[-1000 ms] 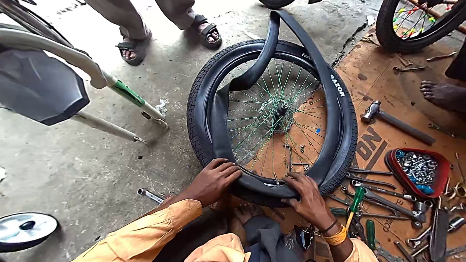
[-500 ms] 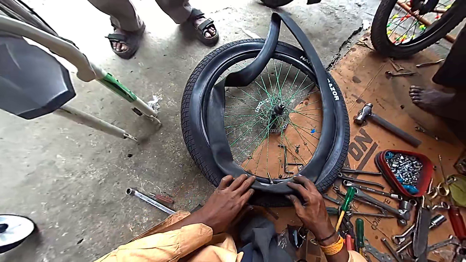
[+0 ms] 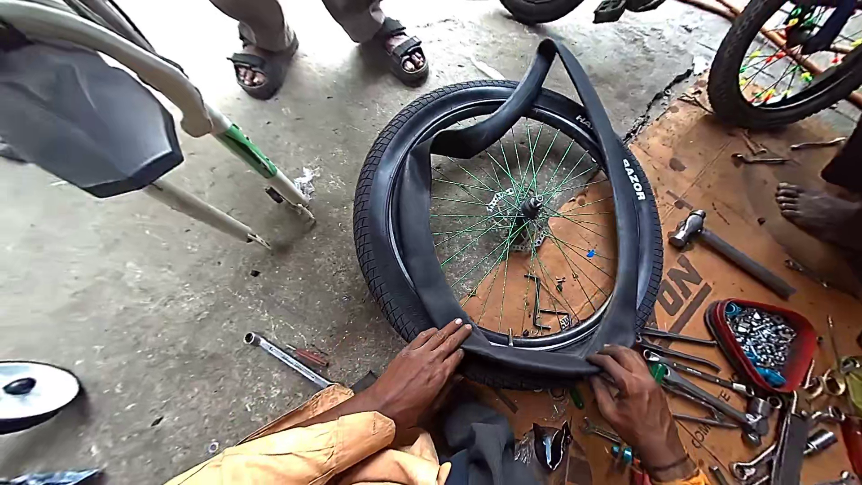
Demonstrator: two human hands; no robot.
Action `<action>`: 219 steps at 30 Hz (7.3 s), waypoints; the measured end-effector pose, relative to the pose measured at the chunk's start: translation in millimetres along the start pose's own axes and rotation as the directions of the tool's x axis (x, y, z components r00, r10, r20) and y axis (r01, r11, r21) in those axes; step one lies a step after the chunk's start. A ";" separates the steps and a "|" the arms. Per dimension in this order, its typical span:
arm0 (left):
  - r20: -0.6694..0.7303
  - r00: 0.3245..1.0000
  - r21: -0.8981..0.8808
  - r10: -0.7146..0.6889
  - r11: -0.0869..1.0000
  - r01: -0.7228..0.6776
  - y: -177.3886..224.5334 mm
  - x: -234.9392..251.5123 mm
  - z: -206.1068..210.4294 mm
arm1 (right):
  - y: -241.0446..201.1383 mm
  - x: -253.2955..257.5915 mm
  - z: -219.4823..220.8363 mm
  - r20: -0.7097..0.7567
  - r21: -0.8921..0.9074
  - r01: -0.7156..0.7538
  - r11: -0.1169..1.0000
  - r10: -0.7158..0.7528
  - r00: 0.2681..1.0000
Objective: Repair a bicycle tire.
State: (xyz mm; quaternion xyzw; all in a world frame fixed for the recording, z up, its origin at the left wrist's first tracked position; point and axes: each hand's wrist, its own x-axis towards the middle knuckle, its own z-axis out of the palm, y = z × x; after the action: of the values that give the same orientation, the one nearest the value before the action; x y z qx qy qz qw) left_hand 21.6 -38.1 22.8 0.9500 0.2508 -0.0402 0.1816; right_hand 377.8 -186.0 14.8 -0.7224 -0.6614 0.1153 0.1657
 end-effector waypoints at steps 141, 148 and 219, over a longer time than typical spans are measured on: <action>0.648 0.752 -0.025 -0.119 0.984 0.177 52.2 65.6 -13.2 | -141.1 25.3 41.3 0.611 -0.229 -0.013 0.973 0.154 0.777; 0.641 0.757 -0.019 -0.127 0.983 0.181 51.7 64.6 -14.5 | -139.2 41.2 36.7 0.736 -0.212 -0.027 0.977 0.177 0.653; 0.459 0.864 0.064 -0.206 0.978 0.199 41.0 70.0 -2.1 | -126.0 41.4 71.5 0.463 -0.129 -0.117 0.985 0.164 0.871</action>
State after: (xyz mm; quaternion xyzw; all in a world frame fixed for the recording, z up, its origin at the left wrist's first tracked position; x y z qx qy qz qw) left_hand 102.6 -38.2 26.4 0.8825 0.2982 -0.2865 0.2241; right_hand 238.7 -129.7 0.7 -0.7259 -0.6322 0.2673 -0.0445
